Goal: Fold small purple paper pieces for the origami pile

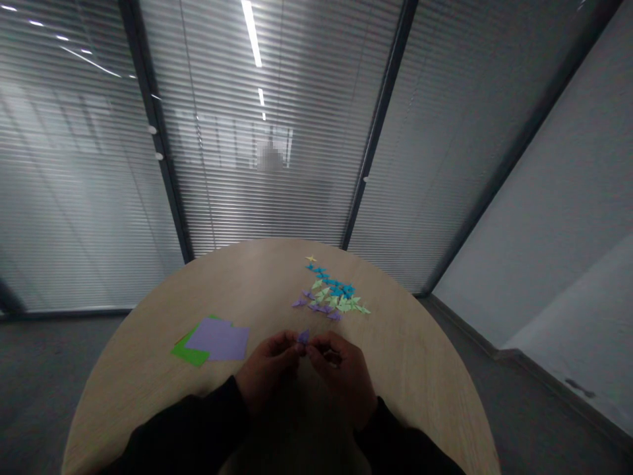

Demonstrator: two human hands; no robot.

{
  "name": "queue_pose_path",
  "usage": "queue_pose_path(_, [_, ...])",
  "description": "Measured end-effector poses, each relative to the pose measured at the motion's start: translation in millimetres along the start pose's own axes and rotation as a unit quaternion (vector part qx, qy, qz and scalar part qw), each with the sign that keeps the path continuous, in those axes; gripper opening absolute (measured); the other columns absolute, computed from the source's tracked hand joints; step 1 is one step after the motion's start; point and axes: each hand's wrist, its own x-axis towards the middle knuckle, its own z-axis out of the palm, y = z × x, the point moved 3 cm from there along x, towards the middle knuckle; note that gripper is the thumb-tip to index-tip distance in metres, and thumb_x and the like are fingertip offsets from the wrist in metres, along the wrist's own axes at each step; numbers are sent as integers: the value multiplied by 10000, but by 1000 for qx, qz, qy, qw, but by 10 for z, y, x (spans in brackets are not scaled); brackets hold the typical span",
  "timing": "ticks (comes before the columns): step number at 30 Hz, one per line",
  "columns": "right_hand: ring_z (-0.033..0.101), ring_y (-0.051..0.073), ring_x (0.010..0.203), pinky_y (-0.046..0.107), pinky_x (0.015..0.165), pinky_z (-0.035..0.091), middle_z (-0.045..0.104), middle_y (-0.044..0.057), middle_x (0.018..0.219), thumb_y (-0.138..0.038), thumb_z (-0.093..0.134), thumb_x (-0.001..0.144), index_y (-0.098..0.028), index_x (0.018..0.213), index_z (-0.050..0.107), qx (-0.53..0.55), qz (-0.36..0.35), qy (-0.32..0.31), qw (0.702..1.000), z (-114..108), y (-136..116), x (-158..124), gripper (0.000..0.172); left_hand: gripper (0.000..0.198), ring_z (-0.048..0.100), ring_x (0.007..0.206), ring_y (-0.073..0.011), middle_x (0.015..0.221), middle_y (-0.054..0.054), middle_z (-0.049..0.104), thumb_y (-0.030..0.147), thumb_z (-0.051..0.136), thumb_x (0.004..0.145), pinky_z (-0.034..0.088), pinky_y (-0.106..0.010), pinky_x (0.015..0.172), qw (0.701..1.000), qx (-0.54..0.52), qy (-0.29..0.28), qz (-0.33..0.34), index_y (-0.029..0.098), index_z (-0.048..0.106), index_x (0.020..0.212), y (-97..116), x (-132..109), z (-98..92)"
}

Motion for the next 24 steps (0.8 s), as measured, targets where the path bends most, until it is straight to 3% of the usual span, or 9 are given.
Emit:
queue_pose_path(9, [593, 147, 624, 241, 590, 470, 639, 4, 672, -287, 602, 806, -176, 727, 638, -5, -6, 11, 1000, 10, 2, 0, 141, 357, 491, 546, -75, 683, 24, 623, 398, 870, 654, 346, -215, 548, 999, 29, -4, -17, 154, 673, 824, 11, -1, 13])
queue_pose_path(15, [574, 140, 591, 230, 551, 453, 642, 2, 654, -299, 595, 810, -180, 717, 635, -2, 3, 30, 1000, -18, -12, 5, 157, 410, 562, 630, -93, 813, -11, 663, 489, 789, 733, 394, -216, 585, 1000, -9, 16, -19, 173, 684, 971, 75, -45, 52])
queue_pose_path(24, [579, 138, 590, 230, 560, 459, 644, 2, 663, -269, 596, 792, -182, 717, 639, -15, -10, 21, 1000, 3, -14, -2, 123, 375, 564, 609, -89, 758, 15, 625, 394, 838, 696, 412, -205, 562, 999, -11, 19, -28, 172, 662, 941, 68, -46, 43])
